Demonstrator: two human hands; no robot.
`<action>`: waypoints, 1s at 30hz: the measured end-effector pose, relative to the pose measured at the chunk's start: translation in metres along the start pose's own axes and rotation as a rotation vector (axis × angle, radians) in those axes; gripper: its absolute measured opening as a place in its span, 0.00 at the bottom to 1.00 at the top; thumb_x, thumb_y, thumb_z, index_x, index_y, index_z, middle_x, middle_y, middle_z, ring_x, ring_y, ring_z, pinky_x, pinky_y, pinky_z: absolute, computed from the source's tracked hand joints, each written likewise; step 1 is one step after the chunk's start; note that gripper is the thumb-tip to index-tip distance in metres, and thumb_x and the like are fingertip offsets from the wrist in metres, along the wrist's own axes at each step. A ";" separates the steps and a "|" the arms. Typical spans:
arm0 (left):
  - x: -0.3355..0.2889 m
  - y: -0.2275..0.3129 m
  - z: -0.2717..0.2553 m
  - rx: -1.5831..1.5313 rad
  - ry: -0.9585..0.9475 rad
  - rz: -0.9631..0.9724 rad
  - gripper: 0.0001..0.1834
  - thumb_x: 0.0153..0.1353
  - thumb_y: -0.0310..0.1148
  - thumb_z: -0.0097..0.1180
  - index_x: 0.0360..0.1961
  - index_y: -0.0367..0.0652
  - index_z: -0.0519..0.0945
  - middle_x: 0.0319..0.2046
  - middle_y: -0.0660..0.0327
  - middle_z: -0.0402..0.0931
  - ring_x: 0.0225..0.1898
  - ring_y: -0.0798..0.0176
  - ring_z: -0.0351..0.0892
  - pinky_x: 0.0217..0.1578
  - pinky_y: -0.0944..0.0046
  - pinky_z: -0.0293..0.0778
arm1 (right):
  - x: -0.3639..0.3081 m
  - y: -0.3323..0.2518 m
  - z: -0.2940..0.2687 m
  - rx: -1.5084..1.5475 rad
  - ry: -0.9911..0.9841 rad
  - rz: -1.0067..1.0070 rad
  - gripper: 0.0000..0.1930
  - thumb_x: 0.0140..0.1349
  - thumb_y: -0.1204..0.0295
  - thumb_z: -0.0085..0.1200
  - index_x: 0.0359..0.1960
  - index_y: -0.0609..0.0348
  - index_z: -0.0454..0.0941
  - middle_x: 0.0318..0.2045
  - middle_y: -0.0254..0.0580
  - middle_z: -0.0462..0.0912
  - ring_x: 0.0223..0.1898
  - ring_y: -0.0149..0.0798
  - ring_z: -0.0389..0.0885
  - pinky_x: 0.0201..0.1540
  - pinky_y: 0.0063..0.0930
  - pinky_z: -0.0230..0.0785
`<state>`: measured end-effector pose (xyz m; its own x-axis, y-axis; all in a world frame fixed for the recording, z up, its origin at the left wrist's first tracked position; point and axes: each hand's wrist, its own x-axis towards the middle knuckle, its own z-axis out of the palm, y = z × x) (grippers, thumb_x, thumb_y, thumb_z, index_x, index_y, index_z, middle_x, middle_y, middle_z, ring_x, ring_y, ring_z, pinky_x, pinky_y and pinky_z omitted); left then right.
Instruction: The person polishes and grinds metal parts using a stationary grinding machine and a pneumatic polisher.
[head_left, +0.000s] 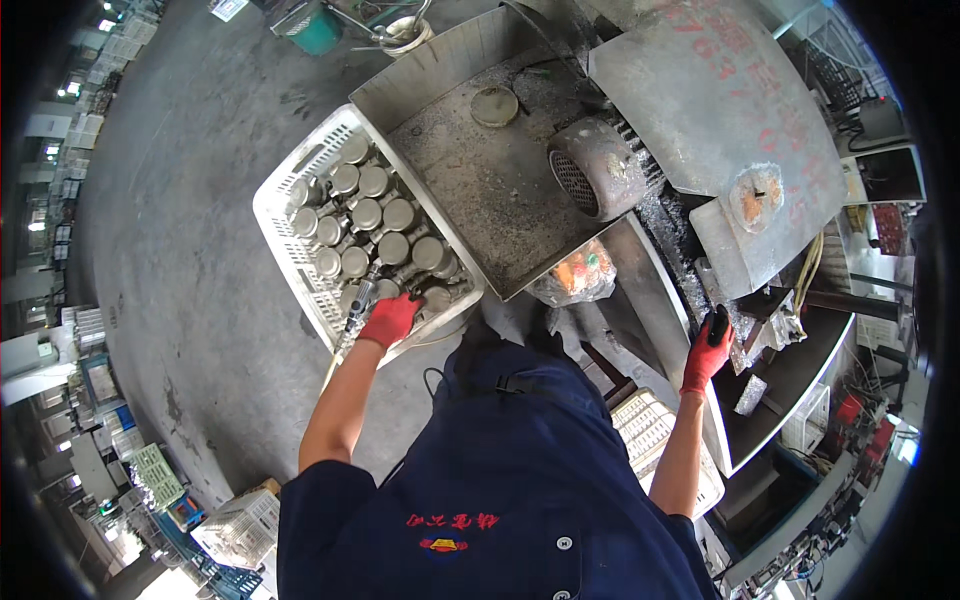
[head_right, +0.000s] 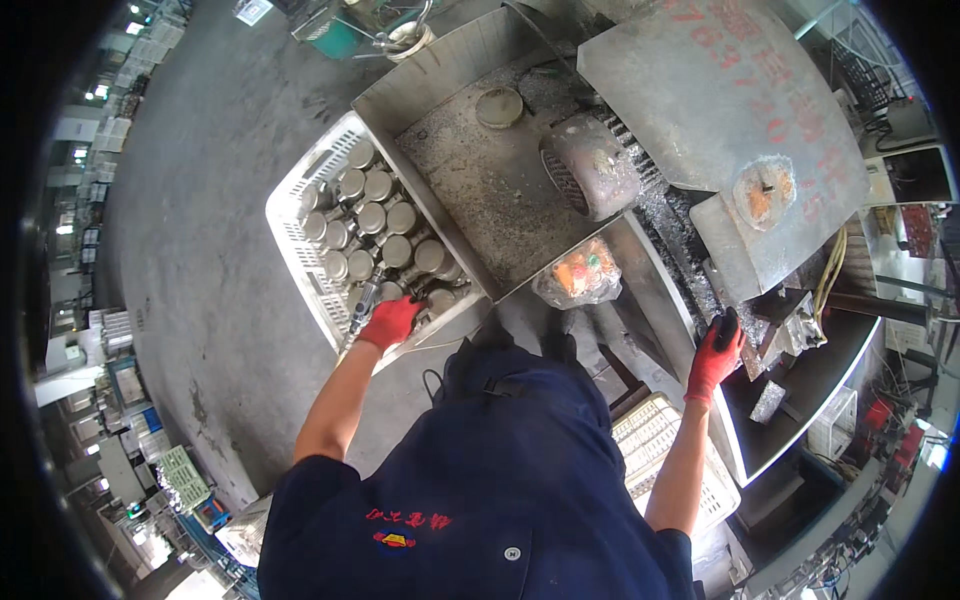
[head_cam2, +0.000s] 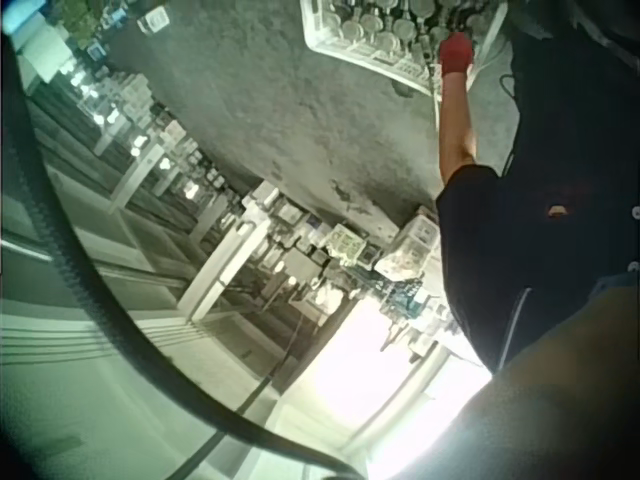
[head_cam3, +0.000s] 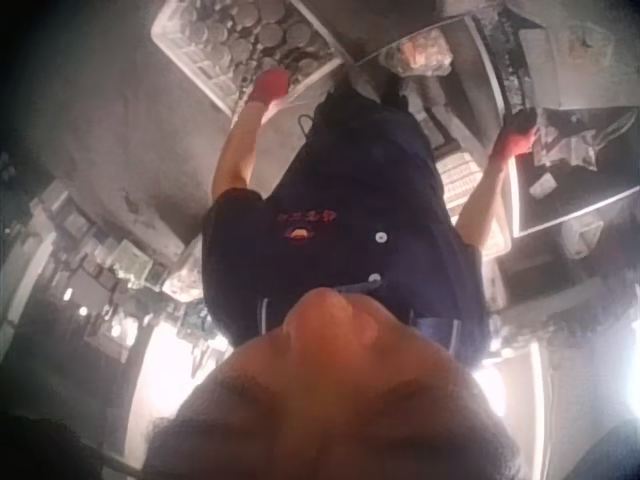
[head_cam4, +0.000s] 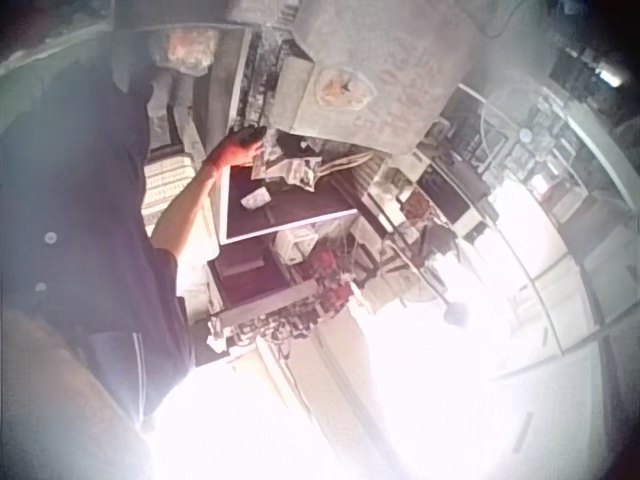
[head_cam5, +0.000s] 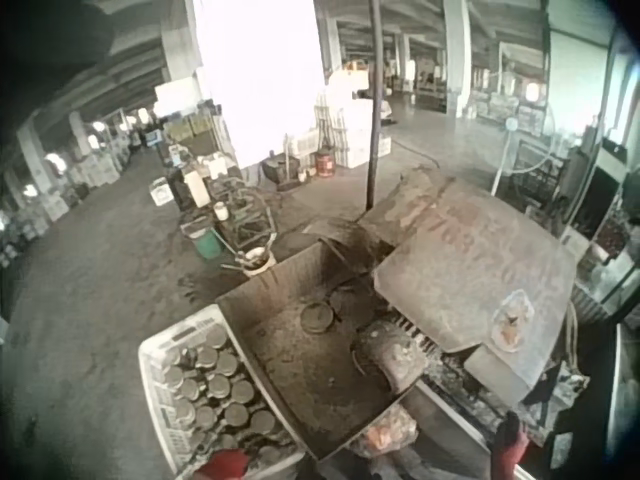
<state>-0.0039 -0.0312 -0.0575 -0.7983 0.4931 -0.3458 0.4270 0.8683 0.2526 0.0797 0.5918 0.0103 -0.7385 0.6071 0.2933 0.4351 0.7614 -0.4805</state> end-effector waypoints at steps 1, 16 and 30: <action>0.017 -0.004 0.009 0.065 -0.112 0.017 0.20 0.57 0.33 0.56 0.53 0.48 0.80 0.41 0.53 0.82 0.40 0.46 0.84 0.40 0.47 0.79 | -0.001 -0.001 -0.002 -0.007 -0.035 0.092 0.18 0.68 0.67 0.57 0.58 0.55 0.79 0.52 0.49 0.81 0.55 0.52 0.80 0.57 0.43 0.71; 0.046 -0.022 0.046 0.381 -0.399 0.293 0.13 0.63 0.36 0.51 0.32 0.49 0.88 0.36 0.53 0.87 0.38 0.50 0.87 0.36 0.51 0.78 | -0.001 -0.022 -0.004 -0.116 0.037 0.152 0.15 0.64 0.63 0.59 0.51 0.51 0.80 0.46 0.51 0.81 0.46 0.59 0.81 0.48 0.48 0.75; -0.026 0.007 -0.092 0.071 -0.217 -0.022 0.33 0.49 0.39 0.71 0.55 0.41 0.74 0.44 0.48 0.81 0.46 0.44 0.82 0.45 0.46 0.78 | -0.001 -0.020 -0.012 -0.014 -0.018 0.153 0.17 0.63 0.62 0.59 0.52 0.49 0.79 0.44 0.48 0.80 0.44 0.55 0.82 0.45 0.48 0.74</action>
<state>-0.0197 -0.0430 0.0364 -0.7010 0.4672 -0.5388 0.4455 0.8768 0.1809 0.0783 0.5789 0.0295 -0.6717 0.7126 0.2026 0.5508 0.6633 -0.5067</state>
